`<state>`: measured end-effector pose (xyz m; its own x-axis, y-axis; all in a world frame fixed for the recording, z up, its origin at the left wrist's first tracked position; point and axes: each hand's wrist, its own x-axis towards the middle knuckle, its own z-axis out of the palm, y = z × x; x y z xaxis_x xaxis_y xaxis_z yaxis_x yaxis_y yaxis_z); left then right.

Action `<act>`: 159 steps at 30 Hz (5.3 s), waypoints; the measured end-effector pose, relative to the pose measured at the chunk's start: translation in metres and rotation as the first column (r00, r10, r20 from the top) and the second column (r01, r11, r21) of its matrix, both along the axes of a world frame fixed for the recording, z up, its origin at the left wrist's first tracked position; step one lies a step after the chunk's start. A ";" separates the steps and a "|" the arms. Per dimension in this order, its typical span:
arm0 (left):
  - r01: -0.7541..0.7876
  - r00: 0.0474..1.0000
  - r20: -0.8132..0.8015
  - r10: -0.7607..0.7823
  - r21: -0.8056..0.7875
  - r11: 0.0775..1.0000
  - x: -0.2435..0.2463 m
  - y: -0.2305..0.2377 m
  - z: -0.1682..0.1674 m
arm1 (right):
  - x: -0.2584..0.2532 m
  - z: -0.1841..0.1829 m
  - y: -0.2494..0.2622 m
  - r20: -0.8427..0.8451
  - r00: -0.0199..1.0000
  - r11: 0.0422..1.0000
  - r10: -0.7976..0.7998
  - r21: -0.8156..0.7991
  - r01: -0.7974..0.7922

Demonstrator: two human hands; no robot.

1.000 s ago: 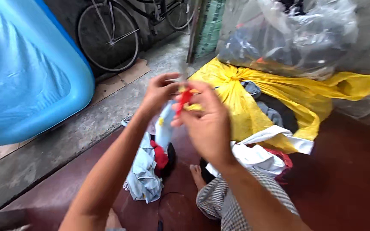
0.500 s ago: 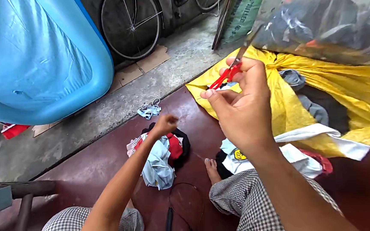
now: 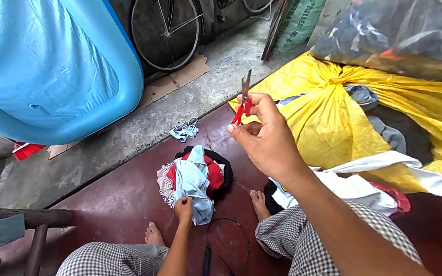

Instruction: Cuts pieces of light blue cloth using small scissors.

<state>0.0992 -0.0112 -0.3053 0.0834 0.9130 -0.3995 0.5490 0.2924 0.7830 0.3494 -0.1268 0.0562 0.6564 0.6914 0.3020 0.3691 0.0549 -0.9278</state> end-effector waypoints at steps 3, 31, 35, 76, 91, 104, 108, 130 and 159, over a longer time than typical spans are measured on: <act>-0.039 0.941 0.326 0.090 -0.161 0.986 0.006 0.007 0.016 | -0.002 -0.008 0.004 -0.027 0.999 0.999 0.045 -0.030 -0.046; 0.216 0.467 0.881 -0.071 -0.036 0.976 0.003 0.036 0.309 | -0.085 -0.027 0.020 -0.606 0.647 0.825 0.462 0.025 -0.565; 0.067 0.445 0.894 0.055 -0.094 0.993 -0.008 0.020 0.276 | -0.139 -0.046 0.003 -0.806 0.245 0.639 0.539 0.202 -0.742; 0.156 0.344 0.934 -0.102 0.050 0.987 -0.027 -0.022 0.274 | -0.167 -0.092 -0.012 -0.738 0.090 0.551 0.669 0.410 -0.727; 0.182 0.391 0.911 -0.128 0.059 0.981 -0.033 -0.024 0.275 | -0.166 -0.083 -0.012 -0.764 0.138 0.574 0.631 0.339 -0.745; 0.233 0.542 0.817 -0.199 0.082 0.969 -0.037 -0.031 0.269 | -0.162 -0.081 -0.011 -0.766 0.207 0.629 0.609 0.307 -0.714; 0.219 0.548 0.813 -0.199 0.091 0.971 -0.037 -0.031 0.269 | -0.163 -0.078 -0.012 -0.776 0.220 0.638 0.591 0.283 -0.716; 0.301 0.575 0.748 -0.331 0.182 0.936 -0.046 -0.036 0.258 | -0.150 -0.077 -0.009 -0.760 0.160 0.582 0.630 0.326 -0.745; 0.358 0.499 0.744 -0.444 0.290 0.888 -0.057 -0.043 0.250 | -0.138 -0.069 -0.008 -0.833 0.040 0.607 0.551 0.368 -0.705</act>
